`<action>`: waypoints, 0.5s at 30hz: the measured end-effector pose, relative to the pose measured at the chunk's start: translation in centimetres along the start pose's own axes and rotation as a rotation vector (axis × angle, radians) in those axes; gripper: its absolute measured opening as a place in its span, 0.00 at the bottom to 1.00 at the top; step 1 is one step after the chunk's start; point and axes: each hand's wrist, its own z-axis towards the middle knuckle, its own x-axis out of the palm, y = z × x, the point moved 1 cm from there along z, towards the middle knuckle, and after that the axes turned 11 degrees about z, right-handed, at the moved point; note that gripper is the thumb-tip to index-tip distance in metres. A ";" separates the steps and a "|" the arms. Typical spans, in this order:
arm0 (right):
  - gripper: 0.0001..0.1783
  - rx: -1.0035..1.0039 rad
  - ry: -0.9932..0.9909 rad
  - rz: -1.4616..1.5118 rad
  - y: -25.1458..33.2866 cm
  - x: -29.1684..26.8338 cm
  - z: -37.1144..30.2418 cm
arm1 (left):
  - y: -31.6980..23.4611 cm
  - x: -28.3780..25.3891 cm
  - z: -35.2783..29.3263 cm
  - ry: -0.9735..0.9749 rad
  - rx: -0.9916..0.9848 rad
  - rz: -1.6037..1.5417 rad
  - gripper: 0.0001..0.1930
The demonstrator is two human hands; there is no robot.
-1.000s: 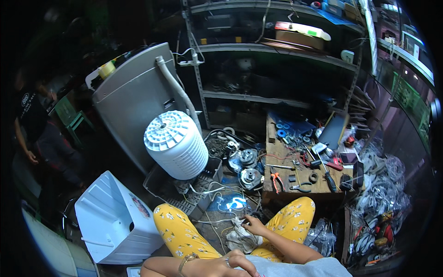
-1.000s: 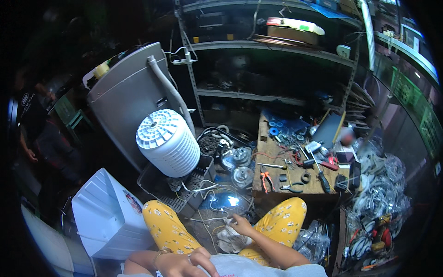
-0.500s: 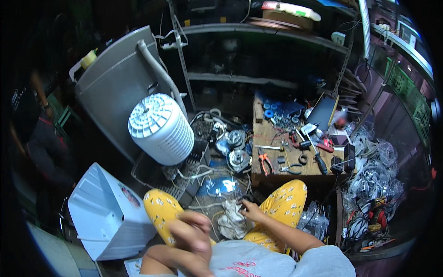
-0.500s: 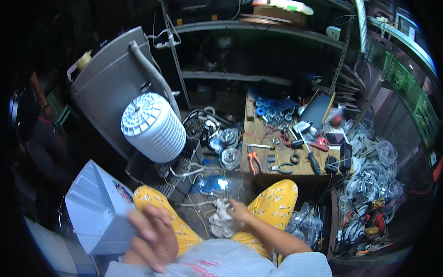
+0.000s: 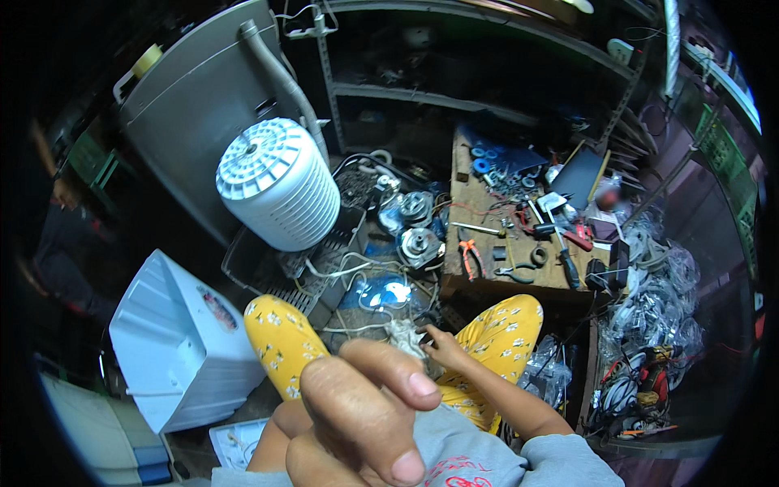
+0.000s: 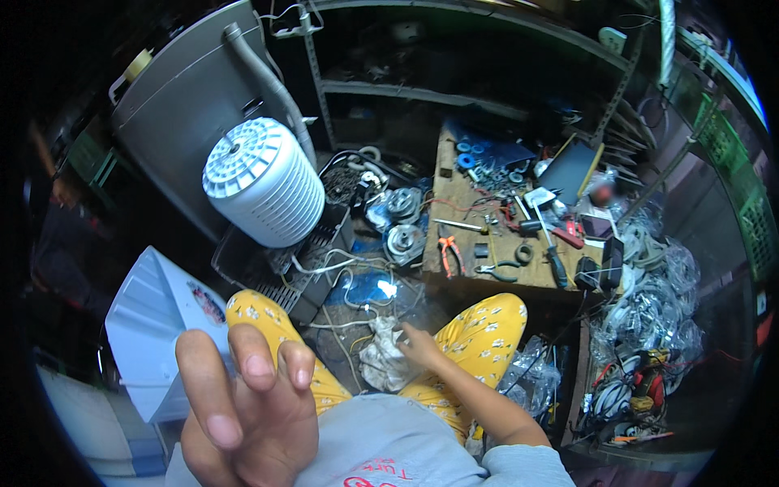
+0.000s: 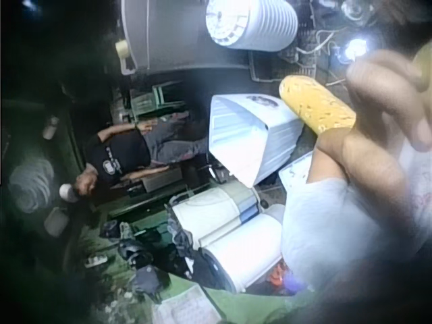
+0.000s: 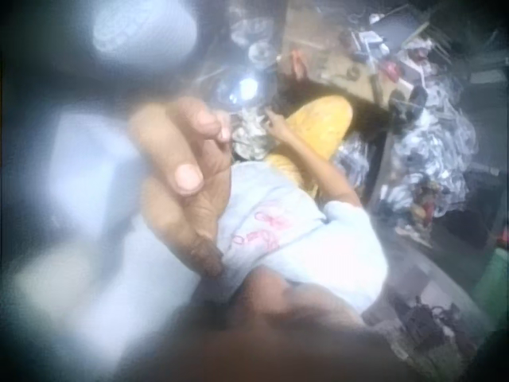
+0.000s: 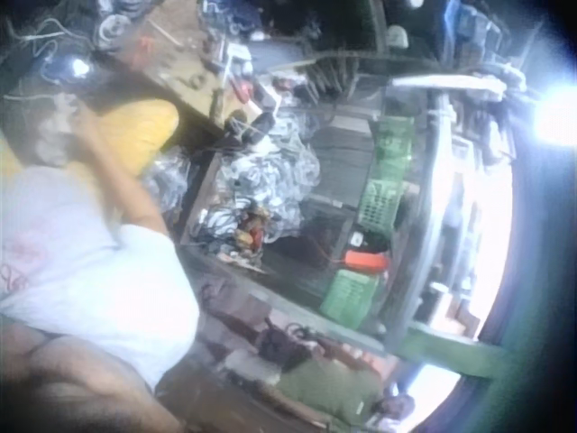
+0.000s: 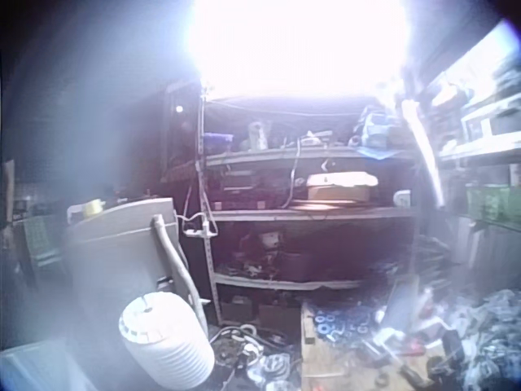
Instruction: The person assembles a white plastic appliance, likely a washing machine, by using a screwdriver to fasten components. They work on a perforated cylindrical drum and a large white housing, tightening screws and aligning parts while sitting on the floor in a cluttered workshop.
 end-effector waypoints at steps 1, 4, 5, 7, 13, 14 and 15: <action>0.21 0.031 0.000 0.027 0.0 -0.3 0.1 | 0.5 0.1 0.2 0.034 0.019 -0.013 0.05; 0.22 0.017 -0.021 0.001 -0.7 -0.5 0.4 | 1.4 0.7 0.2 0.104 0.070 -0.075 0.05; 0.22 0.033 -0.001 0.031 -0.5 0.2 0.1 | 1.2 0.7 -0.1 0.093 0.074 -0.078 0.05; 0.21 0.060 0.007 0.056 0.3 0.2 -0.1 | 1.1 0.8 -0.1 0.058 0.079 -0.076 0.06; 0.19 0.046 0.008 0.096 1.7 0.6 0.3 | 0.3 0.8 -0.3 -0.184 -0.060 -0.062 0.04; 0.19 0.074 0.006 0.111 1.8 0.3 0.0 | 1.1 -0.8 -0.7 -0.103 -0.034 -0.152 0.04; 0.19 0.032 0.000 0.051 1.4 0.4 -0.3 | 1.2 -0.6 -1.6 -0.129 -0.060 -0.172 0.04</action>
